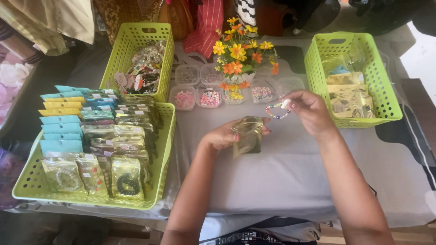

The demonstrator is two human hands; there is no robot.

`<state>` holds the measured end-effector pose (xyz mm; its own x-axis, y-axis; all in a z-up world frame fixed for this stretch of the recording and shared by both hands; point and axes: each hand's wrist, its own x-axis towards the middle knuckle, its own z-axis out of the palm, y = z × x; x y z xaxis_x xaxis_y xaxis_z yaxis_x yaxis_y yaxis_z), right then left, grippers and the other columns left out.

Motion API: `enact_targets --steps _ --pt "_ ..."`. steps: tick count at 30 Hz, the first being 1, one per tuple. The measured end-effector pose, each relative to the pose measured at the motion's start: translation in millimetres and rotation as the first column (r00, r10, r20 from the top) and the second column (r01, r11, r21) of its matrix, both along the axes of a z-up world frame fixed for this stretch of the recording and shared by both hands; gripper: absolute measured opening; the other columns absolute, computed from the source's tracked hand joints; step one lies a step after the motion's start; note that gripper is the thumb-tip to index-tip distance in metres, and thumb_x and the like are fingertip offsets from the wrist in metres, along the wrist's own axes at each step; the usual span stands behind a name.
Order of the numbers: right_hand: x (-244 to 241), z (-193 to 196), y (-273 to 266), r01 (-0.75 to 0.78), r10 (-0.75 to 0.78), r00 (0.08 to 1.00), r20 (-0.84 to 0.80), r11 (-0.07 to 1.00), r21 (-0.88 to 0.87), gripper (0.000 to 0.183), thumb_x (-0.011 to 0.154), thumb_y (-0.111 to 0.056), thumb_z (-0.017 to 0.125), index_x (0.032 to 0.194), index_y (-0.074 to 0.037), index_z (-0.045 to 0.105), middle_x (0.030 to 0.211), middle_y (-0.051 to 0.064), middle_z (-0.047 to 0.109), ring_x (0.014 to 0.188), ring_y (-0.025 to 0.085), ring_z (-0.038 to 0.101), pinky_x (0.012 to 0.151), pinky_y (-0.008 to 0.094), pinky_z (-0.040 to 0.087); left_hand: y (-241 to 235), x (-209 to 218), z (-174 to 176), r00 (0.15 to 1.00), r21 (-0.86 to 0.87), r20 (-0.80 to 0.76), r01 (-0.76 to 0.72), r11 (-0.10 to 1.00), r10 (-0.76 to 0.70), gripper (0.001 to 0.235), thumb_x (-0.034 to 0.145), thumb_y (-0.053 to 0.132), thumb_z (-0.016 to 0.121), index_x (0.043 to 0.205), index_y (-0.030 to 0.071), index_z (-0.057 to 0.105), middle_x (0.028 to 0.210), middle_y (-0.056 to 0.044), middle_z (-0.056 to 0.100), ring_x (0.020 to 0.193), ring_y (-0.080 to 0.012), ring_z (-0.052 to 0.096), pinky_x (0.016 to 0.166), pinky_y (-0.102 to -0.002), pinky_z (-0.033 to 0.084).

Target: The recorder is shown packaging jewelry, including necklaces and small accessories, into small pouches.

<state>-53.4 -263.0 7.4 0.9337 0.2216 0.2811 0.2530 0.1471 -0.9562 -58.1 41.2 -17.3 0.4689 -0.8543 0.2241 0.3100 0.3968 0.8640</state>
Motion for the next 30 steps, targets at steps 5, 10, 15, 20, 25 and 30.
enact_targets --steps 5,10,15,20,25,30 --pt "-5.3 55.9 28.7 -0.202 0.201 0.978 0.060 0.979 0.014 0.014 0.101 -0.003 0.062 0.113 0.000 0.070 0.113 0.007 0.070 0.107 0.015 0.064 0.097 0.030 0.050 -2.5 -0.3 -1.0 0.999 0.019 -0.006 0.033 0.999 -0.033 0.119 0.071 0.054 0.093 0.158 -0.006 0.037 0.147 -0.018 0.058 0.143 -0.0290 0.052 0.121 -0.043 0.038" --pt "-2.8 104.5 55.8 -0.284 0.316 0.936 0.154 0.938 -0.201 0.017 0.099 -0.005 0.060 0.110 0.001 0.072 0.111 0.007 0.071 0.106 0.017 0.067 0.096 0.031 0.052 -6.0 3.0 -9.0 0.996 0.028 -0.015 0.088 0.996 -0.088 0.115 0.073 0.046 0.095 0.158 -0.005 0.038 0.150 -0.018 0.057 0.145 -0.0282 0.051 0.124 -0.041 0.036" --pt "0.9 125.7 79.2 -0.355 0.362 0.925 -0.119 0.705 -0.614 0.021 0.091 -0.014 0.069 0.109 -0.005 0.073 0.101 0.001 0.076 0.094 0.011 0.069 0.084 0.028 0.055 -9.1 0.6 -6.9 0.996 0.028 0.000 0.087 0.996 -0.087 0.115 0.071 0.046 0.095 0.158 -0.002 0.037 0.159 -0.012 0.047 0.145 -0.0266 0.050 0.125 -0.042 0.036" --pt "4.9 125.8 94.7 -0.387 0.396 0.899 -0.186 0.522 -0.760 0.017 0.088 -0.018 0.073 0.100 -0.006 0.070 0.093 0.000 0.074 0.088 0.010 0.069 0.078 0.030 0.055 -6.4 0.7 -8.8 0.993 -0.028 0.025 0.116 0.993 -0.115 0.117 0.073 0.054 0.092 0.159 -0.003 0.035 0.159 -0.014 0.048 0.145 -0.0287 0.050 0.124 -0.043 0.037" --pt "0.5 127.2 103.6 -0.329 0.282 0.924 -0.257 0.248 -0.911 0.017 0.090 -0.024 0.072 0.101 -0.011 0.073 0.085 0.003 0.076 0.072 0.019 0.072 0.070 0.034 0.055 -7.3 -1.3 -13.2 0.987 -0.073 -0.006 0.162 0.984 -0.162 0.112 0.084 0.063 0.080 0.162 -0.003 0.033 0.152 -0.023 0.054 0.145 -0.0323 0.053 0.123 -0.045 0.041" --pt "1.7 115.6 97.2 -0.287 0.359 0.927 -0.104 0.507 -0.813 0.022 0.085 -0.022 0.074 0.105 -0.012 0.070 0.089 0.003 0.076 0.085 0.016 0.073 0.075 0.033 0.055 -7.7 1.7 -24.2 0.973 -0.020 -0.175 0.147 0.989 -0.148 0.103 0.092 0.072 0.061 0.160 0.001 0.033 0.148 -0.026 0.055 0.130 -0.0389 0.060 0.111 -0.053 0.050"
